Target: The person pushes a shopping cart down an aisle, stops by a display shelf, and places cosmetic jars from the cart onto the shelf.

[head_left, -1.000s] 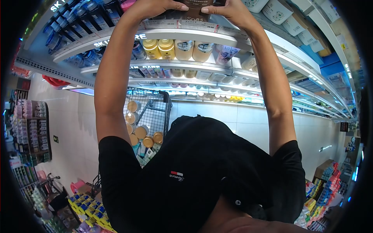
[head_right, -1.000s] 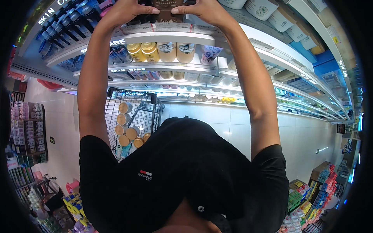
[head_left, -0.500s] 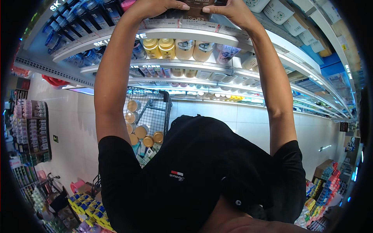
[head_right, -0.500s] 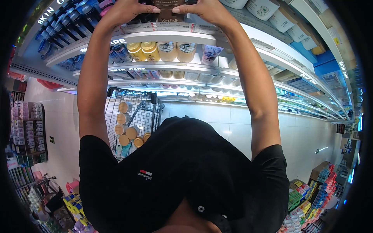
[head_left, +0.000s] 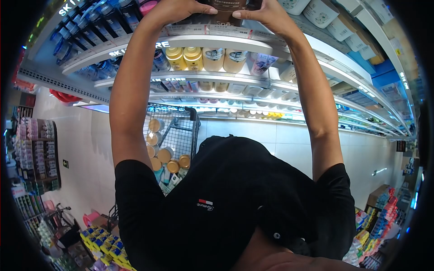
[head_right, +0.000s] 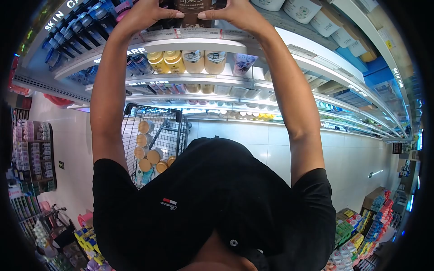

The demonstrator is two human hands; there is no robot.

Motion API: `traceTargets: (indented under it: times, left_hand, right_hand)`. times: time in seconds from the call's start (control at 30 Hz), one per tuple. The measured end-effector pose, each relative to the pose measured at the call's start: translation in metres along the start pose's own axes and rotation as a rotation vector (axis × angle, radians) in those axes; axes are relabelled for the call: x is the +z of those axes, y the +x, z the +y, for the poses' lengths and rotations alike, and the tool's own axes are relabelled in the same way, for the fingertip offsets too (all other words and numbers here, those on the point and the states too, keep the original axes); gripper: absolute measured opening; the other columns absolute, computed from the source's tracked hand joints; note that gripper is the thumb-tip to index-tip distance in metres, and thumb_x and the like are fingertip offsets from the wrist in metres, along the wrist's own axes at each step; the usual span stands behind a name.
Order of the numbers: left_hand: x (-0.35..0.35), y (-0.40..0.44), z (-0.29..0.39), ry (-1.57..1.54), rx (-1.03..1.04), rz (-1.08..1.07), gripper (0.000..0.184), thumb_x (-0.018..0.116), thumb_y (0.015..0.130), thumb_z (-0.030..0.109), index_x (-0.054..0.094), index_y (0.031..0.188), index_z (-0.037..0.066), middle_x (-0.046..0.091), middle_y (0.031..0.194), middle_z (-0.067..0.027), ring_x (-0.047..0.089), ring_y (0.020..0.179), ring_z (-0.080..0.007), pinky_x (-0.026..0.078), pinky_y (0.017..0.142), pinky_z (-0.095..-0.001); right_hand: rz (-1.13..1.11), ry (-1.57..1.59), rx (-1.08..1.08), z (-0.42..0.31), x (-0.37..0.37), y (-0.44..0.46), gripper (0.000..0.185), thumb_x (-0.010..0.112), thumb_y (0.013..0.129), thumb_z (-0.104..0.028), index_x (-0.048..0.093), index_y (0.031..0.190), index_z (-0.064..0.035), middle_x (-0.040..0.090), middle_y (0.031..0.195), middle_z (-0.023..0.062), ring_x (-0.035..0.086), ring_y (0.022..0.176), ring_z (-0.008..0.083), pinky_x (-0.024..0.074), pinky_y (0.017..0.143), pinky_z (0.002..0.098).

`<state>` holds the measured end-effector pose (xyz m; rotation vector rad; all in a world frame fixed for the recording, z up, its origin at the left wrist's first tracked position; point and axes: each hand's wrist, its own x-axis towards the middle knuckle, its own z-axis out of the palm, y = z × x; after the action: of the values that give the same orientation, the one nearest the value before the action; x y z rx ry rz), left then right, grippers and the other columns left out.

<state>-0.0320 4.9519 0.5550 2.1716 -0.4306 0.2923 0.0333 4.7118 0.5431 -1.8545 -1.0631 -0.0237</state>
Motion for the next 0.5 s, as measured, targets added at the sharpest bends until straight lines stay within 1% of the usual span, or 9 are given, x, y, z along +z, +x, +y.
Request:
traceTargets:
  times: [0.07,0.13,0.17,0.23,0.27,0.33,0.4,0.47,0.5]
  left_hand:
    - [-0.001,0.001,-0.002,-0.027,0.005,-0.005,0.072,0.085,0.073,0.004,0.048,0.131,-0.016,0.064,0.126,-0.0256,0.061,0.119,-0.0274,0.049,0.101,-0.0358]
    - [-0.002,0.001,-0.001,-0.032,0.006,-0.034,0.075,0.086,0.073,0.004,0.046,0.133,-0.015,0.062,0.130,-0.0252,0.059,0.122,-0.0277,0.048,0.103,-0.0359]
    - [-0.002,0.001,-0.003,-0.032,0.006,-0.034,0.075,0.086,0.073,0.004,0.046,0.133,-0.015,0.062,0.130,-0.0252,0.059,0.122,-0.0277,0.048,0.103,-0.0359]
    - [-0.002,0.002,-0.008,-0.042,0.031,-0.034,0.078,0.086,0.074,0.004,0.043,0.136,-0.015,0.059,0.133,-0.0252,0.057,0.125,-0.0282,0.047,0.104,-0.0361]
    - [-0.004,-0.002,0.000,-0.042,0.032,-0.034,0.078,0.086,0.074,0.004,0.043,0.136,-0.015,0.059,0.133,-0.0252,0.057,0.125,-0.0282,0.047,0.104,-0.0361]
    - [-0.007,-0.012,0.015,-0.075,-0.046,-0.034,0.082,0.086,0.074,0.005,0.040,0.139,-0.014,0.059,0.134,-0.0250,0.056,0.126,-0.0291,0.046,0.104,-0.0360]
    - [-0.007,-0.009,0.002,-0.075,-0.024,-0.026,0.083,0.086,0.074,0.005,0.039,0.141,-0.013,0.058,0.134,-0.0249,0.056,0.126,-0.0290,0.046,0.105,-0.0355]
    - [-0.006,-0.011,-0.003,-0.073,-0.004,-0.016,0.085,0.086,0.075,0.006,0.038,0.142,-0.013,0.058,0.135,-0.0247,0.056,0.126,-0.0289,0.046,0.105,-0.0351]
    - [-0.005,-0.016,0.000,-0.016,0.036,0.035,0.086,0.085,0.075,0.006,0.037,0.144,-0.012,0.057,0.136,-0.0246,0.056,0.127,-0.0287,0.045,0.106,-0.0348]
  right_hand:
    - [0.049,-0.047,-0.032,-0.002,-0.001,-0.001,0.081,0.086,0.075,-0.019,0.045,0.141,0.0052,0.064,0.125,0.0157,0.058,0.117,0.0205,0.0439,0.104,0.0332]
    - [0.008,0.074,0.022,-0.008,-0.007,-0.006,0.074,0.082,0.080,-0.012,0.043,0.141,0.0075,0.064,0.124,0.0156,0.057,0.118,0.0210,0.0443,0.104,0.0330]
    - [0.008,0.074,0.022,-0.004,-0.005,-0.013,0.074,0.082,0.080,-0.012,0.043,0.141,0.0075,0.064,0.124,0.0156,0.057,0.118,0.0210,0.0443,0.104,0.0330]
    - [0.423,0.328,0.028,0.007,0.001,-0.030,0.068,0.077,0.084,-0.005,0.042,0.140,0.0090,0.061,0.127,0.0172,0.056,0.120,0.0218,0.0444,0.104,0.0328]
    - [0.423,0.327,0.027,-0.003,0.002,-0.038,0.068,0.077,0.084,-0.005,0.042,0.140,0.0090,0.061,0.127,0.0172,0.056,0.120,0.0218,0.0444,0.104,0.0328]
    - [0.530,0.510,0.022,-0.031,0.004,-0.067,0.075,0.082,0.080,-0.011,0.042,0.140,0.0088,0.057,0.131,0.0194,0.055,0.121,0.0235,0.0442,0.104,0.0335]
    - [0.529,0.374,-0.096,-0.053,0.011,-0.095,0.062,0.075,0.088,-0.014,0.046,0.140,0.0038,0.056,0.134,0.0230,0.053,0.131,0.0296,0.0426,0.111,0.0435]
    - [0.517,0.297,-0.191,-0.082,0.022,-0.130,0.043,0.062,0.097,-0.010,0.049,0.134,0.0087,0.059,0.128,0.0247,0.056,0.124,0.0354,0.0486,0.101,0.0509]
    - [0.448,0.298,-0.339,-0.090,0.025,-0.145,0.041,0.060,0.098,-0.013,0.051,0.133,0.0058,0.060,0.126,0.0227,0.058,0.117,0.0353,0.0505,0.095,0.0517]
